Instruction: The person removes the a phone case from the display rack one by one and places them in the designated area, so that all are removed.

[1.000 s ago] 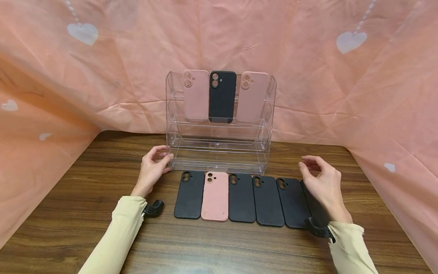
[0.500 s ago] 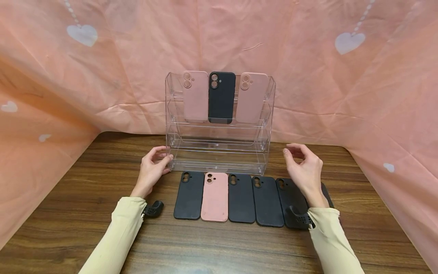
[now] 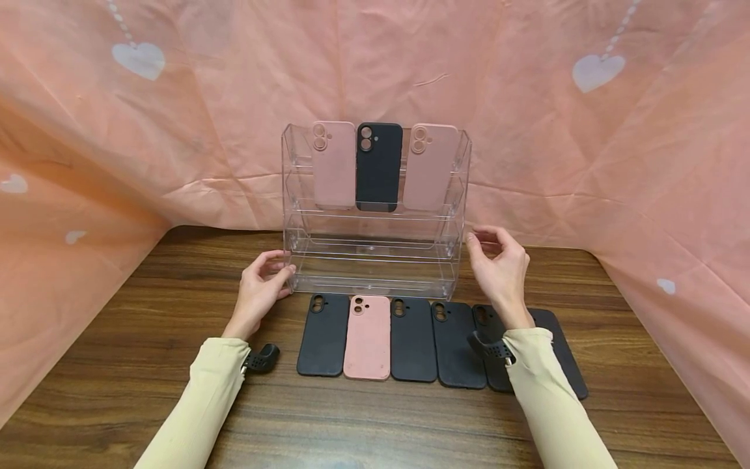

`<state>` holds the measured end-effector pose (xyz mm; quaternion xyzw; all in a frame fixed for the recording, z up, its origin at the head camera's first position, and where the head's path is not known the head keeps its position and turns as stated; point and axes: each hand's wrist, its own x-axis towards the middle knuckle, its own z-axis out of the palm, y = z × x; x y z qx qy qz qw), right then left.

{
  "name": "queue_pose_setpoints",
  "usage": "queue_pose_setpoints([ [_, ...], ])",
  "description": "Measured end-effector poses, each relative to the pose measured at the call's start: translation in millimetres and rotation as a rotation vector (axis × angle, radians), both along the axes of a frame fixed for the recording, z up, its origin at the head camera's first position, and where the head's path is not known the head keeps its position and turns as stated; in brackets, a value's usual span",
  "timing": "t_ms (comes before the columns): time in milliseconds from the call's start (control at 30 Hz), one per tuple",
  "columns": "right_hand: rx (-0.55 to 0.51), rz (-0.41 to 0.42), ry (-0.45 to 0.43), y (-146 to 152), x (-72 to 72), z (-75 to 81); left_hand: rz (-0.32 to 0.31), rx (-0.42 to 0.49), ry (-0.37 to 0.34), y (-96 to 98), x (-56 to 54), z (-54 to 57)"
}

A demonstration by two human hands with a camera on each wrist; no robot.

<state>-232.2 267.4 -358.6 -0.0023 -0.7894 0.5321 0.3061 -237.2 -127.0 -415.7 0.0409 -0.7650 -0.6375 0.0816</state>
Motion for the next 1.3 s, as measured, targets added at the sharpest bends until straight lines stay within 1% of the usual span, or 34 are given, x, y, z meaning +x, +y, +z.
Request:
queue_pose_setpoints([
  [100,-0.027,0.012,0.003,-4,-5.0,-1.1,0.000,-0.005,0.001,0.0,0.3,0.5],
  [233,-0.036,0.017,0.021,-10,-8.9,-1.3,0.000,-0.008,0.002,0.0,0.5,0.9],
  [467,-0.046,0.000,0.047,-15,-14.2,-0.8,-0.001,-0.008,0.004,-0.2,1.2,1.7],
  [633,-0.057,-0.020,0.017,-15,-15.7,-0.3,-0.006,-0.014,0.010,-0.2,1.0,1.6],
  [867,-0.074,-0.017,-0.024,-20,-11.4,8.0,-0.003,-0.020,0.038,-1.0,-0.1,1.5],
  [1133,-0.071,-0.023,-0.063,-13,-19.8,-0.3,0.001,-0.054,0.050,-1.4,0.0,4.2],
  [1300,-0.084,-0.008,-0.075,-14,-19.2,0.1,0.004,-0.075,0.080,-2.1,0.5,10.8],
])
